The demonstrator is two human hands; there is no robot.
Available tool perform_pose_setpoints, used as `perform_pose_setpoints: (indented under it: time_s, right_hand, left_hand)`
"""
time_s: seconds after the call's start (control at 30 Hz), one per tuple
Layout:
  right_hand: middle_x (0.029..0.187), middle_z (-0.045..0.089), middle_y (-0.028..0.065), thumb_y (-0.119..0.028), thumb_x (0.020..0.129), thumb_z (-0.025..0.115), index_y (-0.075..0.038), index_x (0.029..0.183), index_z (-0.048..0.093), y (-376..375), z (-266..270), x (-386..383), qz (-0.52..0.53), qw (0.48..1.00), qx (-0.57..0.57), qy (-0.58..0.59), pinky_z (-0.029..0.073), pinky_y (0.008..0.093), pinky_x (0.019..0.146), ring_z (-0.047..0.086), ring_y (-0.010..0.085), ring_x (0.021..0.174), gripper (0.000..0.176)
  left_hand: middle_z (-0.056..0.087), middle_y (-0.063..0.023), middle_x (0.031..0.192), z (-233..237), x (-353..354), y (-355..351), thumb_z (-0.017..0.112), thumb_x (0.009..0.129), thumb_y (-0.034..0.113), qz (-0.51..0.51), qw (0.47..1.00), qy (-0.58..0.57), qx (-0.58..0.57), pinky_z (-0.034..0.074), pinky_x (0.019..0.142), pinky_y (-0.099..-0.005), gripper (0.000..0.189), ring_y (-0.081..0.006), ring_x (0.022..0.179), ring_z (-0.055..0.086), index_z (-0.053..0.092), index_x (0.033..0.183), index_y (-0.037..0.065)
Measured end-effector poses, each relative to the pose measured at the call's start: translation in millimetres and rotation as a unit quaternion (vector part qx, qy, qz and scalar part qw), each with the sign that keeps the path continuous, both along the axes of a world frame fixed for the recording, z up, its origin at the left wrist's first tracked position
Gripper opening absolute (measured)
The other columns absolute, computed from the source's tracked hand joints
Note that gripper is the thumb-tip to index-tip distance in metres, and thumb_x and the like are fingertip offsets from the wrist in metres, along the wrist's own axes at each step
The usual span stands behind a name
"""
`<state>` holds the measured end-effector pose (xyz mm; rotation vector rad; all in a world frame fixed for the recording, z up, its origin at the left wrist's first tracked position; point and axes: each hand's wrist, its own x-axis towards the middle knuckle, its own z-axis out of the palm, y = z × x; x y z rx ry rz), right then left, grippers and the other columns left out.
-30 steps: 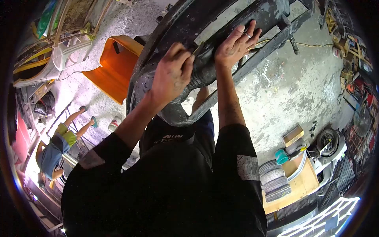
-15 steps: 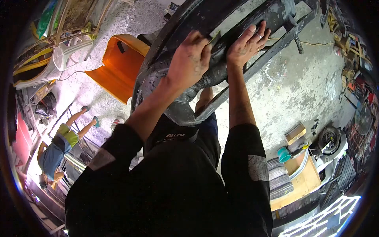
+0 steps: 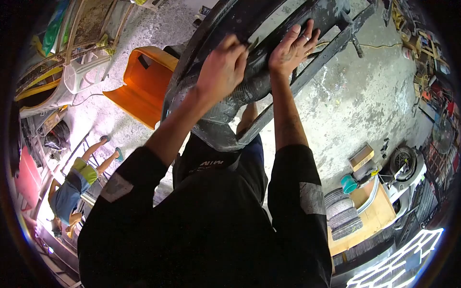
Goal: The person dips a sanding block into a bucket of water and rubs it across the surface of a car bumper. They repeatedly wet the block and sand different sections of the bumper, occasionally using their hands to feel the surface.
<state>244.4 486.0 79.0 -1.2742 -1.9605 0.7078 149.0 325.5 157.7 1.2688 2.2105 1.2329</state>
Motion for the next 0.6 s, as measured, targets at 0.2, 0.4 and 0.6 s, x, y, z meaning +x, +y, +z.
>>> perform_pose_setpoints:
  time_s: [0.2, 0.4, 0.6]
  right_hand:
    - [0.164, 0.025, 0.0238, -0.059, 0.107, 0.033, -0.015, 0.156, 0.042, -6.5, 15.0, -6.3, -0.024, 0.999, -0.028, 0.016, 0.023, 0.0594, 0.118, 0.026, 0.0433, 0.15, 0.066]
    - [0.163, 0.025, 0.0249, -0.059, 0.107, 0.032, -0.016, 0.157, 0.041, -9.9, 20.0, -5.9, -0.021, 0.999, -0.029, 0.005, 0.023, 0.0598, 0.118, 0.026, 0.0448, 0.15, 0.066]
    - [0.164, 0.025, 0.0251, -0.058, 0.107, 0.033, -0.016, 0.157, 0.041, -10.5, 13.9, -6.3, -0.027, 0.999, -0.031, 0.009, 0.023, 0.0612, 0.117, 0.026, 0.045, 0.15, 0.065]
  left_hand:
    - [0.062, -0.0145, 0.083, 37.9, -38.9, -34.2, 0.071, 0.092, 0.005, 0.096, 0.991, -0.093, 0.005, 0.05, 0.061, -0.0358, 0.009, -0.0264, 0.066, 0.066, 0.069, 0.088, -0.003]
    - [0.06, -0.0168, 0.091, 3.1, -1.5, -6.2, 0.067, 0.091, 0.005, 0.0, 1.0, -0.023, 0.012, 0.053, 0.067, -0.0434, 0.007, -0.0389, 0.077, 0.064, 0.066, 0.094, -0.001]
    - [0.058, -0.0186, 0.091, 9.8, 4.6, -0.5, 0.064, 0.092, 0.003, 0.007, 0.999, -0.034, -0.014, 0.052, 0.066, -0.0449, 0.005, -0.0401, 0.076, 0.062, 0.064, 0.09, -0.001]
